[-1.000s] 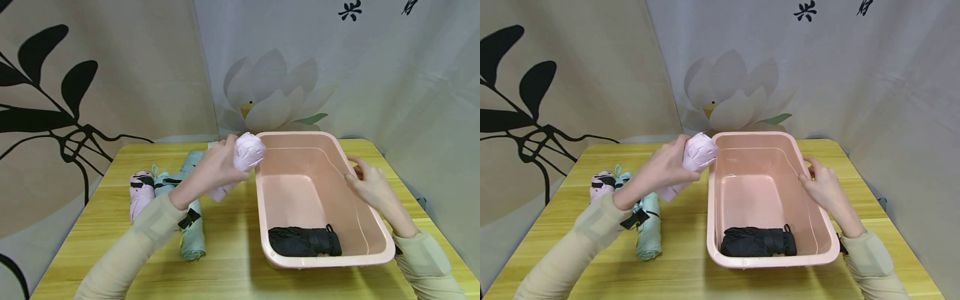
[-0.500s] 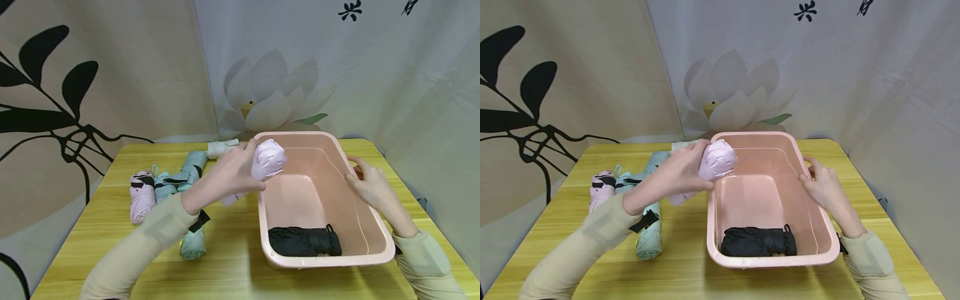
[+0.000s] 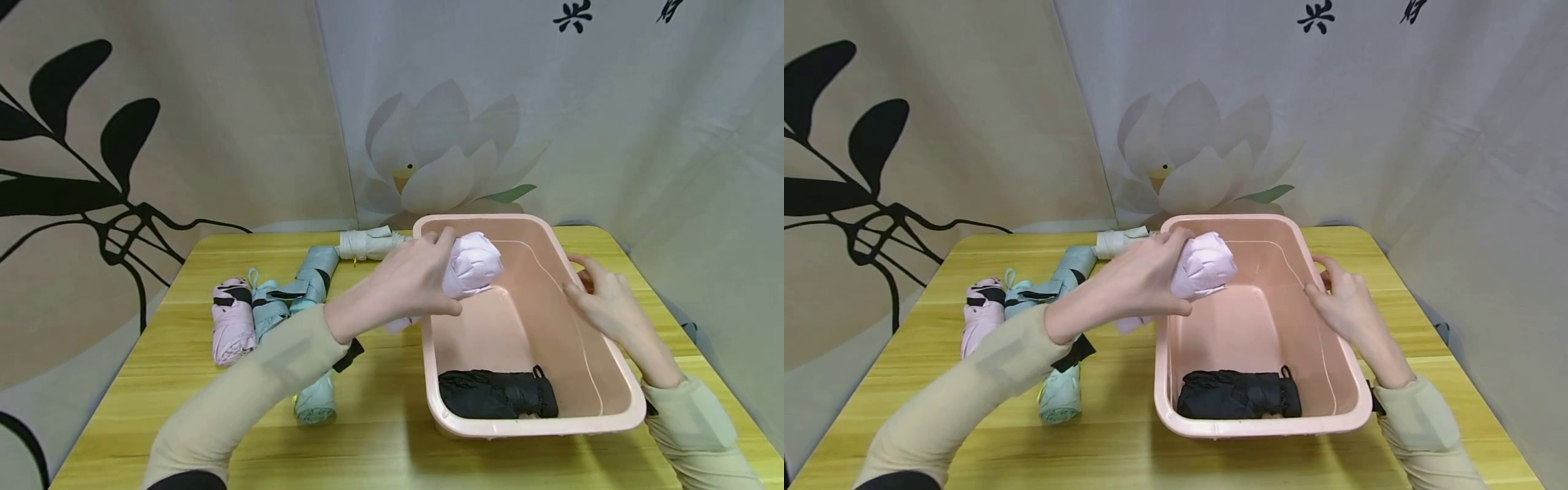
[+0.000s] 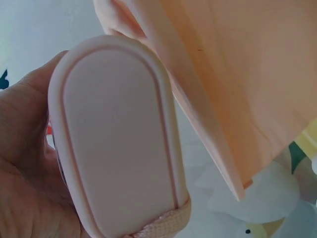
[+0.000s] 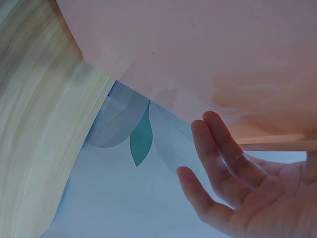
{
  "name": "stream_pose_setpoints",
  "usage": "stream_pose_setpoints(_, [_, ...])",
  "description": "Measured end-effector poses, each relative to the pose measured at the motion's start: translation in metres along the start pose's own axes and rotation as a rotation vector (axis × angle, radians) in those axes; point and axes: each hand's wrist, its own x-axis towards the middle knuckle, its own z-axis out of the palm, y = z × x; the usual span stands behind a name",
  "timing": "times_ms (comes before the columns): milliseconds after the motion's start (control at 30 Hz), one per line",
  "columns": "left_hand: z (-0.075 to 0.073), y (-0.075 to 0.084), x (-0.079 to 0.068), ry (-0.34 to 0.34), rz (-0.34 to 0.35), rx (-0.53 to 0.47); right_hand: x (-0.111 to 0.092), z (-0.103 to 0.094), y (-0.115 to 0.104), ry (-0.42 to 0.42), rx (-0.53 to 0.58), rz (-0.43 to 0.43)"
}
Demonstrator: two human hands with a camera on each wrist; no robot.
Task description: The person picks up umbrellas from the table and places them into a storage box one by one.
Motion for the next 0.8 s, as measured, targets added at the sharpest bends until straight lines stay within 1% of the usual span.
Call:
stream_pose_setpoints(167, [0.0, 0.008, 0.007, -0.029, 0.03, 0.012, 0.0, 0.0, 0.0, 0.002, 0.003, -0.002])
stream_pose_setpoints(300, [-0.001, 0.015, 0.015, -0.076, 0.037, 0.021, 0.0, 0.001, 0.0, 0.005, 0.005, -0.006])
stream_pose_setpoints(467, [0.001, 0.024, 0.026, -0.127, 0.039, 0.04, 0.0, 0.002, 0.001, 0.01, 0.01, -0.002])
stream_pose_setpoints(633, [0.004, 0.033, 0.034, -0.167, 0.045, 0.053, 0.0, 0.002, 0.0, 0.009, 0.013, 0.0])
stream_pose_setpoints(800, [0.007, 0.04, 0.041, -0.21, 0.072, 0.049, -0.001, 0.002, -0.002, 0.014, 0.015, -0.002])
